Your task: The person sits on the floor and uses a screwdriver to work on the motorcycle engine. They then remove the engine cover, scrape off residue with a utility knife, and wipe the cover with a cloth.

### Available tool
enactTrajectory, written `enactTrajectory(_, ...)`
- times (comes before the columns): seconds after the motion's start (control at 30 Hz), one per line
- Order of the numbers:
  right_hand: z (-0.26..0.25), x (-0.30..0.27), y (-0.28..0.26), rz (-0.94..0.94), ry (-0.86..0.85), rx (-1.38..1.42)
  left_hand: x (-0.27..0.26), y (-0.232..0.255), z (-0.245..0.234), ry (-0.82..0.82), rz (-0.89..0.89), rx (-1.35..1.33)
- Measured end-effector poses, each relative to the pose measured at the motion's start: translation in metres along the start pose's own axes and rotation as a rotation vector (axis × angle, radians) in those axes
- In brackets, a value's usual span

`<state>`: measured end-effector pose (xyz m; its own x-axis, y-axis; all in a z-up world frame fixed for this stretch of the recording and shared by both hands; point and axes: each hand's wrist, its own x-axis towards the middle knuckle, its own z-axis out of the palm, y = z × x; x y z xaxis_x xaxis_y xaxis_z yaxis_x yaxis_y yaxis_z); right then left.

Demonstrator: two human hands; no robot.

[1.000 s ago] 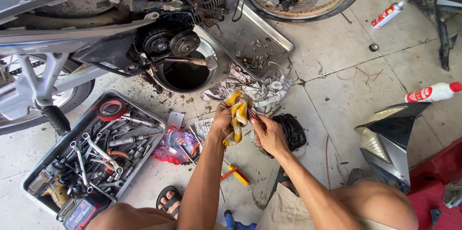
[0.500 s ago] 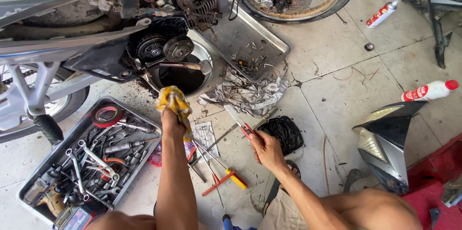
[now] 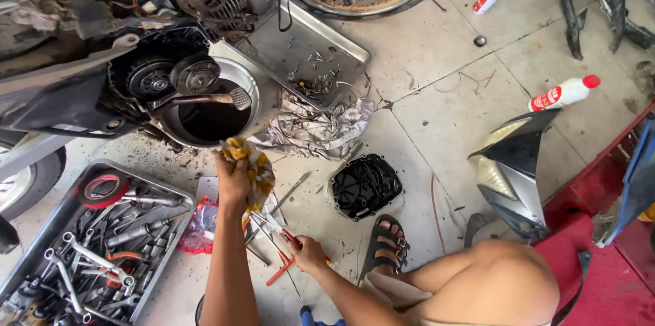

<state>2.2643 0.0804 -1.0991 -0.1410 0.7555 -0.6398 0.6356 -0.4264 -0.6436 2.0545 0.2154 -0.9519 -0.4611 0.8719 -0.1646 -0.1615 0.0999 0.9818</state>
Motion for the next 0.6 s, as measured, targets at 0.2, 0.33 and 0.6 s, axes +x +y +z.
enactTrajectory(0.2, -0.078, -0.027, -0.132, -0.217, 0.124, 0.23, -0.021, 0.023, 0.031, 0.133, -0.126, -0.028)
enactTrajectory(0.33, -0.166, -0.051, -0.229, -0.724, -0.047, 0.437, -0.045, 0.066, 0.074, 0.112, -0.198, -0.212)
enactTrajectory(0.6, -0.267, -0.052, -0.254, -0.978, 0.155, -0.077, -0.072, 0.079, 0.127, -0.113, -0.215, 0.099)
